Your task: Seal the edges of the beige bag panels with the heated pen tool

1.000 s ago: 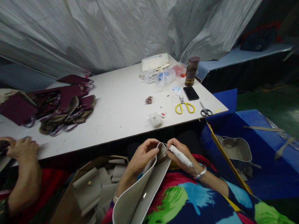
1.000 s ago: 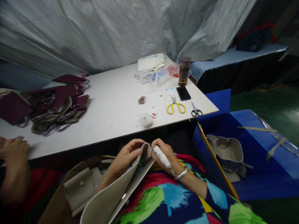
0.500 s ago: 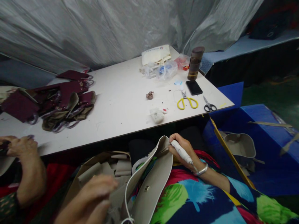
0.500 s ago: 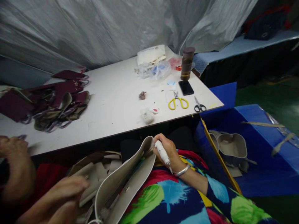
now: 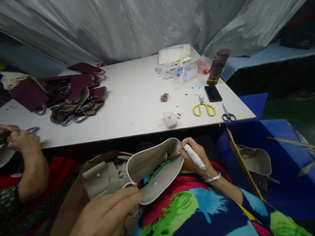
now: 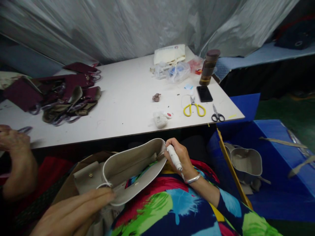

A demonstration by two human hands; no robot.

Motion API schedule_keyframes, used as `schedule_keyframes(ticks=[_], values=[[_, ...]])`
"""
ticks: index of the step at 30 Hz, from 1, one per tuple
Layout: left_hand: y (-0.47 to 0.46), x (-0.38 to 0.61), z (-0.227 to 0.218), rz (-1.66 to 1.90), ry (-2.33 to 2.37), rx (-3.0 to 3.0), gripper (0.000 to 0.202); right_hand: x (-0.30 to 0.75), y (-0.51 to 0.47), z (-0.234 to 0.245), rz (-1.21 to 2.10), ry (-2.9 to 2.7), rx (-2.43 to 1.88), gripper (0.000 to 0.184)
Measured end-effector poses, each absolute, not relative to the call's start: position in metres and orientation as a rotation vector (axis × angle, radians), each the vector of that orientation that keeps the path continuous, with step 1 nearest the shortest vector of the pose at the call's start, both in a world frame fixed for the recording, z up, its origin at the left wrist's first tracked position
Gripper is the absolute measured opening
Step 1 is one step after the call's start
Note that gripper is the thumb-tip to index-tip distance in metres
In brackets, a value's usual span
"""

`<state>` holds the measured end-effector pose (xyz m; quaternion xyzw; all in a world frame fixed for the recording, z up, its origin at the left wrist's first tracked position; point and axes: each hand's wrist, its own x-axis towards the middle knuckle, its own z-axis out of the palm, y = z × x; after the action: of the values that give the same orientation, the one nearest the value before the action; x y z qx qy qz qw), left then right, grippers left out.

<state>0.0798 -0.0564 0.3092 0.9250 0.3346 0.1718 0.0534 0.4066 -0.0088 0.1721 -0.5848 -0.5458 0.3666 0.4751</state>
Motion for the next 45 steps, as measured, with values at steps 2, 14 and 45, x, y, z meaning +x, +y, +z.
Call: schedule_keyframes(ticks=[2,14,45], values=[[-0.050,0.094,0.303,0.643,1.090,2.840,0.049,0.407,-0.007,0.171,0.875,-1.352,-1.451,0.014],[-0.022,0.123,0.241,0.762,1.492,2.691,0.019,0.411,0.001,0.160,0.878,-1.348,-1.517,0.021],[0.050,0.124,0.149,1.227,1.764,1.277,0.044,0.396,0.007,0.143,0.720,-1.347,-1.549,0.016]])
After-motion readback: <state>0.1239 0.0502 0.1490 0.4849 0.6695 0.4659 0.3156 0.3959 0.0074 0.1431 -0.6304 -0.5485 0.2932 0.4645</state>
